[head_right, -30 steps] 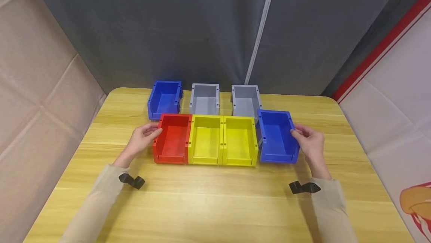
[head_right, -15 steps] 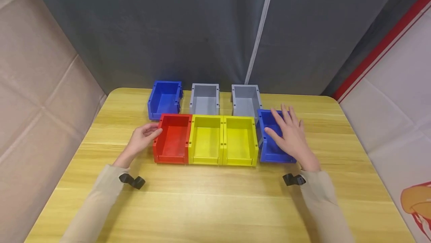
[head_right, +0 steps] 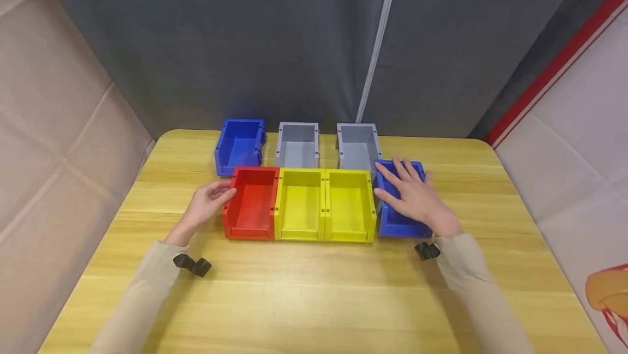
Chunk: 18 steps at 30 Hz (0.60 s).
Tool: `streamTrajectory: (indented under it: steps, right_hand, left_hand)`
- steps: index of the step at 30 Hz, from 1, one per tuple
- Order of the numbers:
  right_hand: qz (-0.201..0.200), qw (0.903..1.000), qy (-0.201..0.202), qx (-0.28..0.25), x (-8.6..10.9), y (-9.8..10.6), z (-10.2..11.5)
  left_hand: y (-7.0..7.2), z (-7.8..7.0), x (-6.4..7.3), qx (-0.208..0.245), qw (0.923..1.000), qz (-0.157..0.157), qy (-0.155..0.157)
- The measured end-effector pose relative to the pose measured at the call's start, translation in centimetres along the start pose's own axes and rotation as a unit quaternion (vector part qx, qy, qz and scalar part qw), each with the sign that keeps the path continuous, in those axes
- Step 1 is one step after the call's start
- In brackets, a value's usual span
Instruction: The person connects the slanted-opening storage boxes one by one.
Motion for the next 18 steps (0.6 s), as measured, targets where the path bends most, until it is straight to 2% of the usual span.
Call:
streamTrajectory:
  steps: [5, 18]
  right_hand:
    - [-0.006, 0.9999, 0.002, 0.011, -0.01, -0.20, 0.18]
    - [-0.006, 0.9997, -0.007, 0.023, -0.08, -0.76, 0.08]
  left_hand:
    - [0.09, -0.60, 0.25, -0.001, 1.0000, -0.001, 0.008]
    - [0.06, -0.31, 0.23, 0.009, 0.9999, -0.004, 0.007]
Point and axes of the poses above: each hand's wrist, its own x-axis away from the middle knuckle, its own y-axis out of the back of the hand, z = x × y, the point moved 6 cm from there along -x, towards the middle knuckle, and after that the axes turned 6 degrees about -z, right-handed, at the moved point
